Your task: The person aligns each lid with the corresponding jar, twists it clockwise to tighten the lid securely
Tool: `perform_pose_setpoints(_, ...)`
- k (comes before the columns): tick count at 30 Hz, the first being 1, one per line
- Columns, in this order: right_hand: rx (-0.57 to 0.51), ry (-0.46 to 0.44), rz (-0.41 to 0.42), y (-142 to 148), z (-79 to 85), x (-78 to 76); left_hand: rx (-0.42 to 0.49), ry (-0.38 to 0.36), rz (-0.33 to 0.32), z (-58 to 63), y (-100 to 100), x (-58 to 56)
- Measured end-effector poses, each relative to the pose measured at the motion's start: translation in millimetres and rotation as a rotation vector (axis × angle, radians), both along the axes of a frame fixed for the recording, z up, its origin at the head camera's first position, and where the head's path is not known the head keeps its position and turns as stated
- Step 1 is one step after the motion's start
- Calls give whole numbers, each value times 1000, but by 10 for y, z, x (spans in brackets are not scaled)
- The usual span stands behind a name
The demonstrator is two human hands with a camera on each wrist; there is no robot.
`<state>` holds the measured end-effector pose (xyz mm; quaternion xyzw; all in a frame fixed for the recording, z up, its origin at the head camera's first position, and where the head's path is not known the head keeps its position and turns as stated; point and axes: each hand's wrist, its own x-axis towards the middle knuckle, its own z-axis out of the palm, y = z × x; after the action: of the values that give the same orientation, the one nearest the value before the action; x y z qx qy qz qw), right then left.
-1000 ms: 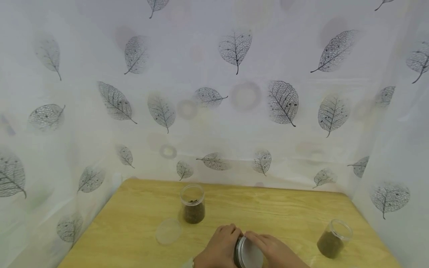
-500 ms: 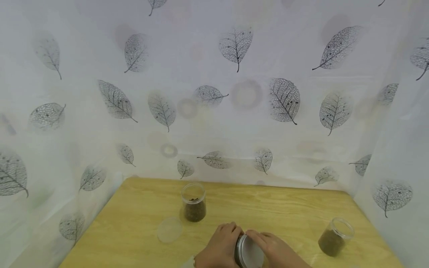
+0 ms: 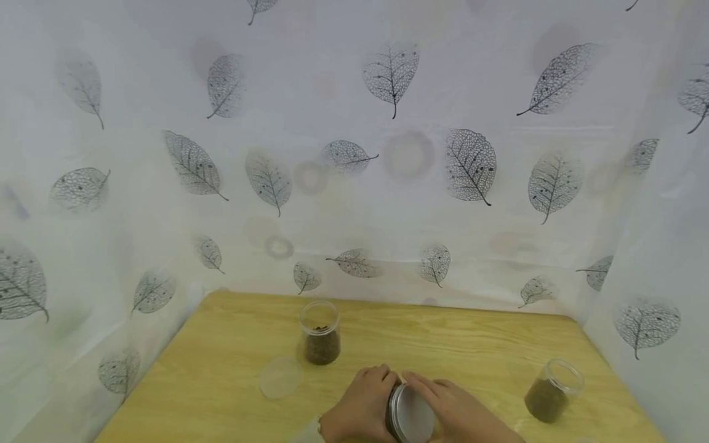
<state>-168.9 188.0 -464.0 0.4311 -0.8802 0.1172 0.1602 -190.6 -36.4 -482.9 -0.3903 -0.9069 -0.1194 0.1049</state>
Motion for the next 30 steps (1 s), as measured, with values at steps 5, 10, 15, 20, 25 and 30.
perform_pose_setpoints(5,4,-18,34,23,-8,-39,14,-25,-18,1,-19,-11)
perform_pose_setpoints(10,35,-47,95,44,-32,-78,14,-66,-16,8,-31,-11)
perform_pose_setpoints(15,28,-34,102,44,-44,-93,30,-44,-15,1,-25,-12)
perform_pose_setpoints(20,16,-9,90,33,-47,-72,62,-32,-18,-37,-23,-6)
perform_pose_setpoints(25,-1,48,101,18,-45,-73,68,-17,-12,-52,-11,-3)
perform_pose_setpoints(30,-11,66,96,14,-59,-70,60,-15,1,-32,4,3)
